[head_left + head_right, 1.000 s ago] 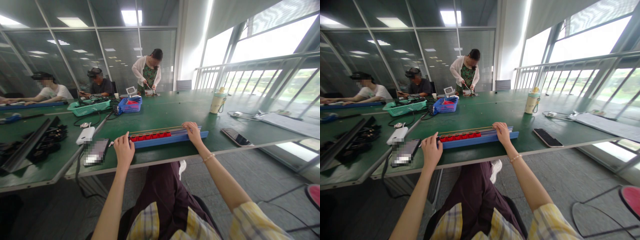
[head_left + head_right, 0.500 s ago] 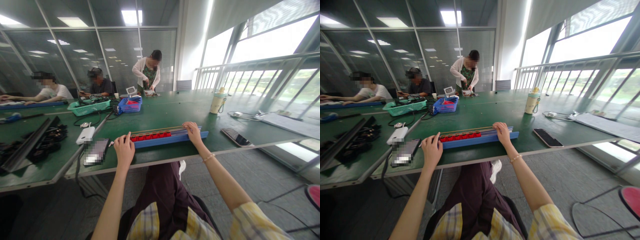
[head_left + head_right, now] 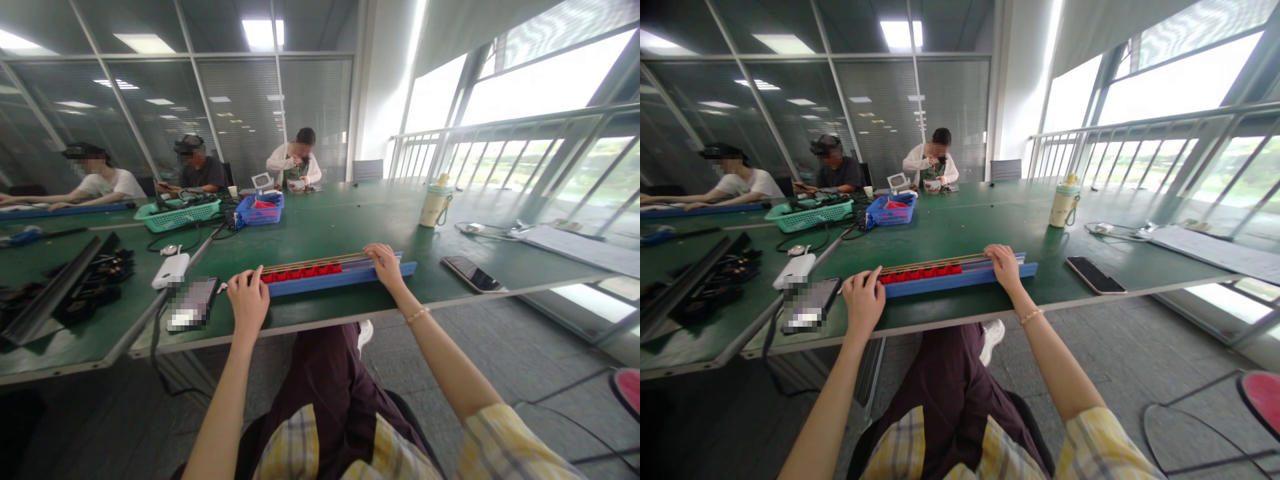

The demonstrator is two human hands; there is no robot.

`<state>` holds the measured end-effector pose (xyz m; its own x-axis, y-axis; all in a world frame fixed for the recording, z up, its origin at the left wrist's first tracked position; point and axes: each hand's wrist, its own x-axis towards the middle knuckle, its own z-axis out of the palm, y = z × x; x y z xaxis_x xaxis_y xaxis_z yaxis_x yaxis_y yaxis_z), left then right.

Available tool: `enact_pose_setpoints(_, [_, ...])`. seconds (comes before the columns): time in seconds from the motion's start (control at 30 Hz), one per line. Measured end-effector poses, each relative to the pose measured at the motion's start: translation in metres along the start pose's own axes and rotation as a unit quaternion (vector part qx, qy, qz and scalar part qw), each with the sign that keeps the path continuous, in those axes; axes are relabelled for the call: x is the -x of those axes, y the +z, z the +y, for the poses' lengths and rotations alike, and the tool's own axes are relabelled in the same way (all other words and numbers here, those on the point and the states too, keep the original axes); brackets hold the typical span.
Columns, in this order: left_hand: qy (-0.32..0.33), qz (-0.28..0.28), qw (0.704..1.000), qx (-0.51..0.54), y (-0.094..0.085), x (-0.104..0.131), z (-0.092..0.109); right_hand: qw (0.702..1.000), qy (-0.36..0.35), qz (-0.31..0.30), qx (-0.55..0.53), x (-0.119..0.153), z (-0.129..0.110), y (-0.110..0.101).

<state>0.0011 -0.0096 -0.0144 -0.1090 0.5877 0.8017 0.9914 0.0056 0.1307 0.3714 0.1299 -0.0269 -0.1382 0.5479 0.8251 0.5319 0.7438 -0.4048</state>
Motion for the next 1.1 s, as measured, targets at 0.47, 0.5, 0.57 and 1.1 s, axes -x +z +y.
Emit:
enact_pose_setpoints(0.47, [0.002,-0.005,1.000,0.000,-0.0012,-0.0006,0.0015,0.999,0.044,0.025,-0.004,0.0025,-0.0082,-0.0049])
enact_pose_setpoints(0.5, [0.003,-0.005,1.000,-0.002,-0.0010,-0.0006,0.0013,0.998,0.046,0.031,-0.005,0.0027,-0.0084,-0.0051])
enact_pose_setpoints(0.57, [0.003,-0.005,1.000,-0.002,-0.0007,-0.0005,0.0010,0.998,0.046,0.039,-0.001,0.0030,-0.0085,-0.0049])
enact_pose_setpoints(1.1, [-0.004,-0.008,1.000,0.010,-0.0013,-0.0004,0.0025,0.994,0.028,0.082,0.060,0.0015,-0.0063,-0.0014])
